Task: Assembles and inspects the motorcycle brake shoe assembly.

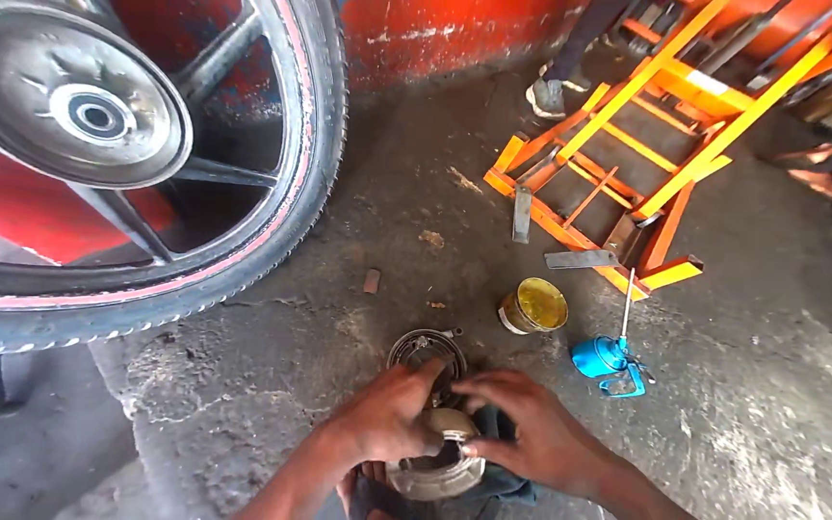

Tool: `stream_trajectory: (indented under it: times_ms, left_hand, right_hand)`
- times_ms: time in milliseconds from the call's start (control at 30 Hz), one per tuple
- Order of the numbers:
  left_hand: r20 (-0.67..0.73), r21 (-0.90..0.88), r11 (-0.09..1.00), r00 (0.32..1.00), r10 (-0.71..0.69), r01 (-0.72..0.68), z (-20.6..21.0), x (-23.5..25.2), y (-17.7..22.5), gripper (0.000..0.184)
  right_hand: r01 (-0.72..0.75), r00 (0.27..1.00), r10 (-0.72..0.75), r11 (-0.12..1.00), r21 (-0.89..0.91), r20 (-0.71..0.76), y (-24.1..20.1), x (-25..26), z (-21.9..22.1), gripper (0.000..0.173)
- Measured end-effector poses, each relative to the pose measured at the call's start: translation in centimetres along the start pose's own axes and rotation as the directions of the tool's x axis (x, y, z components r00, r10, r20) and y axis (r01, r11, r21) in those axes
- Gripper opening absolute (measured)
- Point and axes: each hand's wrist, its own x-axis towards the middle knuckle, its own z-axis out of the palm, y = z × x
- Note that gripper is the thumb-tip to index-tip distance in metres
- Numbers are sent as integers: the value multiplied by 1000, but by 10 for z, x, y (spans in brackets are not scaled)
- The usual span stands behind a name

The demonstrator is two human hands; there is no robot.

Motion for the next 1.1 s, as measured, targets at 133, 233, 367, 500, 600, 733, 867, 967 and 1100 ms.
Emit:
stream_trajectory:
  times_ms: [133,233,367,500,600,733,867,967,1100]
  left_hand:
    - [-72,-77,995,995,-69,63,8,4,-3,115]
    - [-80,-92,996,997,13,-21,11,2,-10,113]
    - [-143,-179,984,990,-5,-21,16,2,-35,105]
    - [-126,-581,806,965,-230,116,41,-1,-63,103]
    - [-190,-806,592,939,-286,17,60,-3,-59,58]
    - [-200,-863,503,944,-262,-43,52,-2,-53,41]
    - [-201,-860,503,963,-179,-86,42,-2,-46,44]
    - [-243,-876,469,944,-224,-114,50,1,-42,43]
    - [-95,-966,258,938,-334,-7,65,8,-32,30]
  right_hand:
    - [21,999,-20,1000,-18,44,3,-2,20,52]
    - [43,993,-41,999,-21,115,6,-6,27,47]
    - [-149,982,141,987,54,127,20,-11,28,47]
    - [-296,951,305,865,405,43,41,-20,34,45]
    - [-423,885,448,655,626,128,39,-24,37,40]
    - [-420,891,374,459,783,258,40,-26,30,39]
    - [-373,913,284,291,881,293,45,-15,22,57]
    - [-431,881,375,378,820,290,41,-7,7,42]
    - [-544,801,509,396,740,316,39,-6,-1,36]
